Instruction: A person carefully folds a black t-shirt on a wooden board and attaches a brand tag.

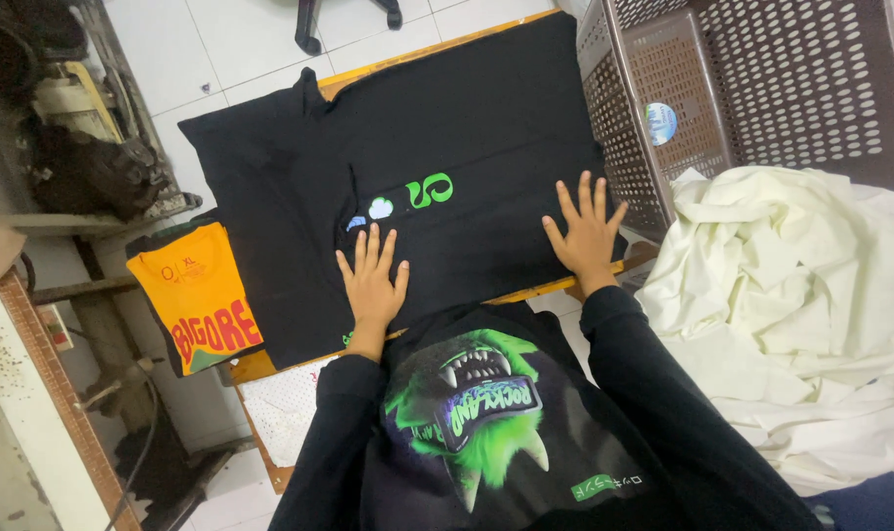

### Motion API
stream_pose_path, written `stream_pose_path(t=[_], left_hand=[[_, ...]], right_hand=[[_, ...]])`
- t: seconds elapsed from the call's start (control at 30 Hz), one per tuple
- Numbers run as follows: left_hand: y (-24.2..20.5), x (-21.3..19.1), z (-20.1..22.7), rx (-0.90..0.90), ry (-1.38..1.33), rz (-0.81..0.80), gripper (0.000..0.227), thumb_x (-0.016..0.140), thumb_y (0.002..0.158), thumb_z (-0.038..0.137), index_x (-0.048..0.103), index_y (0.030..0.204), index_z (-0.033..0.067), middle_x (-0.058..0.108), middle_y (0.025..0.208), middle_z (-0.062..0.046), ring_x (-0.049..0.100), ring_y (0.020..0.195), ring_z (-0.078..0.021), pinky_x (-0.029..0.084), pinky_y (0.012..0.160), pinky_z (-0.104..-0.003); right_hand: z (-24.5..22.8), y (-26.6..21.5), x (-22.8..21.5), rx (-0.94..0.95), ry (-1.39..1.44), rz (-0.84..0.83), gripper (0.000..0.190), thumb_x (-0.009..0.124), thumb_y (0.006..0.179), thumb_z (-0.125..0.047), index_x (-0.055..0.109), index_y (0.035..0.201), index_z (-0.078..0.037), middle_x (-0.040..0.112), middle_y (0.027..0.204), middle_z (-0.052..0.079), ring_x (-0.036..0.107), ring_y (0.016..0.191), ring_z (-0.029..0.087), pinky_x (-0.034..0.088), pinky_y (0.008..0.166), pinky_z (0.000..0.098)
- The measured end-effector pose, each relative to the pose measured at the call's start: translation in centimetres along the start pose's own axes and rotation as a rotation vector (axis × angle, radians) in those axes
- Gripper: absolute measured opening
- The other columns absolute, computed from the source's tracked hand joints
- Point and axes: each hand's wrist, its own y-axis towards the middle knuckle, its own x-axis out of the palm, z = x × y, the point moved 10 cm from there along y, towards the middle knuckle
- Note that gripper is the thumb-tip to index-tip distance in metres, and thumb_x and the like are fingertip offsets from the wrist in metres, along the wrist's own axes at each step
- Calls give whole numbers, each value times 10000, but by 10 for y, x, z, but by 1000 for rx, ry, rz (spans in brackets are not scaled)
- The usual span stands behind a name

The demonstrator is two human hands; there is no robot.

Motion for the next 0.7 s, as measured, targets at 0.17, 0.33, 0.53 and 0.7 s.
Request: stream_pose_path(t=[0.17,0.33,0.53,0.7], left_hand=[[-1,9,-11,-58,-6,-55,526,405,846,425,324,1340,263,225,1431,-27,191,1312,-209,3,1028,-523],[-20,2,-21,-8,-78,-13,557,445,820,431,347,1329,229,225,1426,-76,193,1315,-224,16,1036,-510],[-101,-30,-107,-459,33,146,485,433,859,288,370,1320,150,280,1394,-124,246,1279,-289,93,1011,-517],[-152,-14,-171,-737,117,165,529,449,861,316,309,1353,179,251,1415,-64,214,1295,-254,91,999,-542]], right_hand=[[8,-1,-7,98,-22,20,609,435,826,-556,327,1353,-271,148,1434,121,230,1238,429,324,832,641],[19,0,-7,94,76,-75,546,417,890,-412,286,1380,-210,110,1437,133,251,1242,396,354,861,557],[126,-37,75,604,583,-285,539,182,940,-490,263,1356,-158,238,1388,102,226,1280,237,201,1038,433],[152,-44,107,943,897,-414,755,137,763,-807,228,1346,-335,195,1396,-8,197,1280,206,130,1039,511]])
